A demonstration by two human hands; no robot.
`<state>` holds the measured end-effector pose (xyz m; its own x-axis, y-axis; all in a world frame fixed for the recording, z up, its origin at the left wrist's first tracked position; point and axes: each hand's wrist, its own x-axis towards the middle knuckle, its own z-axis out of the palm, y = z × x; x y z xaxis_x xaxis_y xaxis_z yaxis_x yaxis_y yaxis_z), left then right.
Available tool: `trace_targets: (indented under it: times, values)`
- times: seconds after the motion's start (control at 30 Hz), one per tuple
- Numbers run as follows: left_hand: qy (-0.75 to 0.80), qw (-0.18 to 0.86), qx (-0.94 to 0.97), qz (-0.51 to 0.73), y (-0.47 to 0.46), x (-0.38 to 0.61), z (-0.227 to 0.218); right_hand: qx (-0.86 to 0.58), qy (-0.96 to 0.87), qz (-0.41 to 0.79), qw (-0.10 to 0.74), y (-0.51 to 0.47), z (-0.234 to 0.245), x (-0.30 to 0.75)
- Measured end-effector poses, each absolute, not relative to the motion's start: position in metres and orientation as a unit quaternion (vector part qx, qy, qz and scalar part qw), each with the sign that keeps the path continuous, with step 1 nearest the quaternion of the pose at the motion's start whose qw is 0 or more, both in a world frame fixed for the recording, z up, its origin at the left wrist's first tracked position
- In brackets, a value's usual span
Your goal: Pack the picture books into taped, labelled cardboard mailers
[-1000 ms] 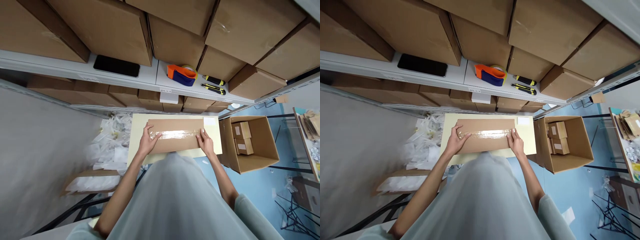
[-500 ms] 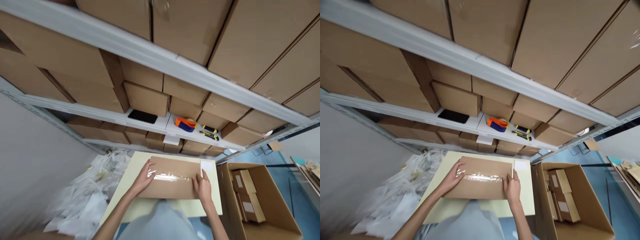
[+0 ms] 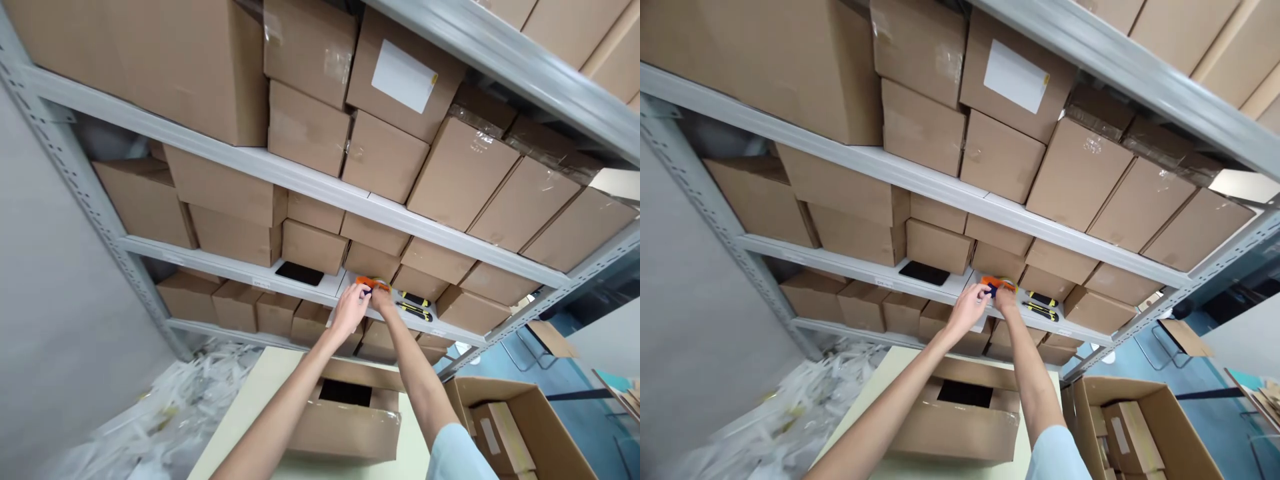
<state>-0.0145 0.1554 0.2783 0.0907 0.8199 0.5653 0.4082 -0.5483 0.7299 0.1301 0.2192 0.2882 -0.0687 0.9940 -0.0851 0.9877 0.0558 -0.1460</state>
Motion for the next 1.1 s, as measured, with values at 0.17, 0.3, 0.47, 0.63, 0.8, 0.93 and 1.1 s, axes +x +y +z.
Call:
trace_targets:
  times: [0.17, 0.3, 0.47, 0.63, 0.8, 0.93, 1.1]
  values:
    - [0.468, 0.231, 0.679, 0.517, 0.126, -0.044, 0.252, -0.707, -0.691, 0.126, 0.086, 0.193, 0.274, 0.137]
    - [0.474, 0.302, 0.647, 0.515, 0.078, -0.066, 0.233, -0.614, -0.657, 0.298, 0.322, 0.124, 0.253, 0.127]
    - [0.463, 0.318, 0.623, 0.544, 0.000, -0.076, 0.229, -0.484, -0.545, 0.485, 0.484, 0.023, 0.242, 0.094]
    - [0.489, 0.329, 0.606, 0.534, -0.038, -0.095, 0.225, -0.507, -0.553, 0.481, 0.455, -0.020, 0.237, 0.069]
    - [0.484, 0.342, 0.593, 0.546, -0.036, -0.144, 0.247, -0.509, -0.613, 0.448, 0.405, -0.046, 0.225, 0.062]
    - [0.460, 0.326, 0.636, 0.527, -0.031, -0.180, 0.278, -0.501, -0.677, 0.417, 0.342, -0.060, 0.227, 0.065]
    - [0.460, 0.334, 0.654, 0.499, -0.032, -0.199, 0.295, -0.482, -0.761, 0.334, 0.278, -0.061, 0.240, 0.067]
